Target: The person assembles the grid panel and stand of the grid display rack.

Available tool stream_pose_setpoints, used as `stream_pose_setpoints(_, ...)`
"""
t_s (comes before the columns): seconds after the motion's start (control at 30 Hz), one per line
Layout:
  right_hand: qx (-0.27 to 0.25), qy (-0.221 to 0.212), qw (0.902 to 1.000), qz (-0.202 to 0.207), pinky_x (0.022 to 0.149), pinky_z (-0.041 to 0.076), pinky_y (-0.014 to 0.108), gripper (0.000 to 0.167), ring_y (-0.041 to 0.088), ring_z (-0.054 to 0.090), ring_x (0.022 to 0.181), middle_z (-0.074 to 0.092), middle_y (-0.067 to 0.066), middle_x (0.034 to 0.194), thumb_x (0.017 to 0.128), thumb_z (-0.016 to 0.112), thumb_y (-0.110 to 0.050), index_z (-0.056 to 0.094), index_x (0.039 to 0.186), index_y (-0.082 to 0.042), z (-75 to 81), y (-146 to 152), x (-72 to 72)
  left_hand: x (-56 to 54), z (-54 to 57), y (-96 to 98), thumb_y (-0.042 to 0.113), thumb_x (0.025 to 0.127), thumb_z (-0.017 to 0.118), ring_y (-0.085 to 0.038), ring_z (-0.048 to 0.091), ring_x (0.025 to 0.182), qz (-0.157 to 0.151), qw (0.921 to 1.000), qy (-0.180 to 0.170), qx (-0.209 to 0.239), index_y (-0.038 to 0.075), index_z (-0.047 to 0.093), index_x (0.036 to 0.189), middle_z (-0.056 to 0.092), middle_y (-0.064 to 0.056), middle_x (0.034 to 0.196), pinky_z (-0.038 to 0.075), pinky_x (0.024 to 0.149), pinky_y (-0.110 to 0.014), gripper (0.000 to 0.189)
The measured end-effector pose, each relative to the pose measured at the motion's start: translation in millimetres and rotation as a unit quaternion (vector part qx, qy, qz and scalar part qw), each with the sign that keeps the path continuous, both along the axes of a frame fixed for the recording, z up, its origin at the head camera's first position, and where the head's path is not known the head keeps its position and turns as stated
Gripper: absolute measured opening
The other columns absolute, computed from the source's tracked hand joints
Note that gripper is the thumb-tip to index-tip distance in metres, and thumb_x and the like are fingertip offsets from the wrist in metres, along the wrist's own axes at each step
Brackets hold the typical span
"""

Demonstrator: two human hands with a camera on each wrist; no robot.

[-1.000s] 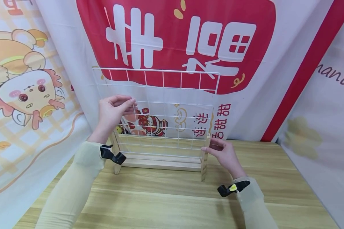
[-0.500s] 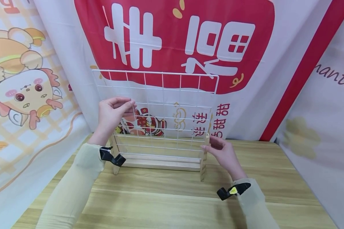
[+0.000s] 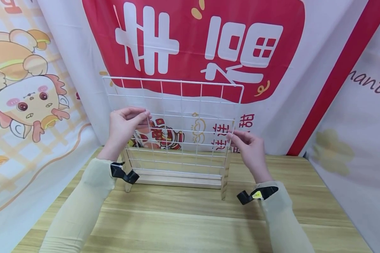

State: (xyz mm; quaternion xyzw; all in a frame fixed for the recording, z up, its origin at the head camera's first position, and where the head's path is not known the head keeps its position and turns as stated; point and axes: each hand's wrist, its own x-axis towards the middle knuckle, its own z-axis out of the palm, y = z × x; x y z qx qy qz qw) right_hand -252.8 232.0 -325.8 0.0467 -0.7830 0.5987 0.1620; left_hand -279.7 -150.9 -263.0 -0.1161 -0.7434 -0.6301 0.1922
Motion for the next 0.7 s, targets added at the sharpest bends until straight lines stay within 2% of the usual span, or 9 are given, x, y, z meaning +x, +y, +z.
stream_pose_setpoints(0.23, 0.019, 0.032, 0.9993, -0.003, 0.082, 0.06, 0.026, 0.048, 0.021, 0.073, 0.091, 0.074, 0.006, 0.11, 0.091, 0.075, -0.045, 0.073, 0.121, -0.008, 0.0, -0.5, -1.6, 1.4, 0.0, 1.0, 0.037, 0.089, 0.08, -0.028, 0.075, 0.091, -0.001, 1.0, -0.006, 0.004, 0.009, 0.076, 0.115, 0.076, -0.008, 0.104, 0.062, 0.076, -0.032, 0.038)
stream_pose_setpoints(0.4, 0.02, 0.04, 0.9989, -0.014, 0.081, 0.06, 0.026, 0.045, 0.021, 0.073, 0.091, 0.074, 0.006, 0.109, 0.091, 0.075, -0.045, 0.074, 0.12, -0.01, 1.4, -3.3, -0.7, 2.1, -4.4, -3.2, 0.036, 0.088, 0.081, -0.025, 0.075, 0.089, -0.003, 0.9998, 0.018, 0.007, 0.009, 0.075, 0.119, 0.076, -0.008, 0.106, 0.062, 0.076, -0.033, 0.041)
stream_pose_setpoints(0.57, 0.02, 0.052, 0.9983, -0.014, 0.081, 0.06, 0.026, 0.039, 0.021, 0.073, 0.09, 0.074, 0.006, 0.108, 0.092, 0.076, -0.041, 0.075, 0.117, -0.012, 1.1, -4.0, -0.2, 8.4, -13.7, -21.9, 0.032, 0.088, 0.082, -0.025, 0.076, 0.087, -0.006, 0.9988, 0.047, 0.015, 0.008, 0.075, 0.119, 0.076, -0.01, 0.106, 0.062, 0.077, -0.033, 0.039)
stream_pose_setpoints(0.7, 0.018, 0.058, 0.9981, -0.01, 0.079, 0.06, 0.027, 0.039, 0.022, 0.074, 0.088, 0.074, 0.008, 0.107, 0.092, 0.076, -0.04, 0.075, 0.116, -0.009, 0.1, -2.8, -0.3, 13.7, -22.7, -41.7, 0.028, 0.086, 0.084, -0.024, 0.075, 0.082, 0.014, 0.9975, 0.059, 0.035, 0.002, 0.076, 0.113, 0.077, -0.01, 0.1, 0.062, 0.075, -0.035, 0.038)
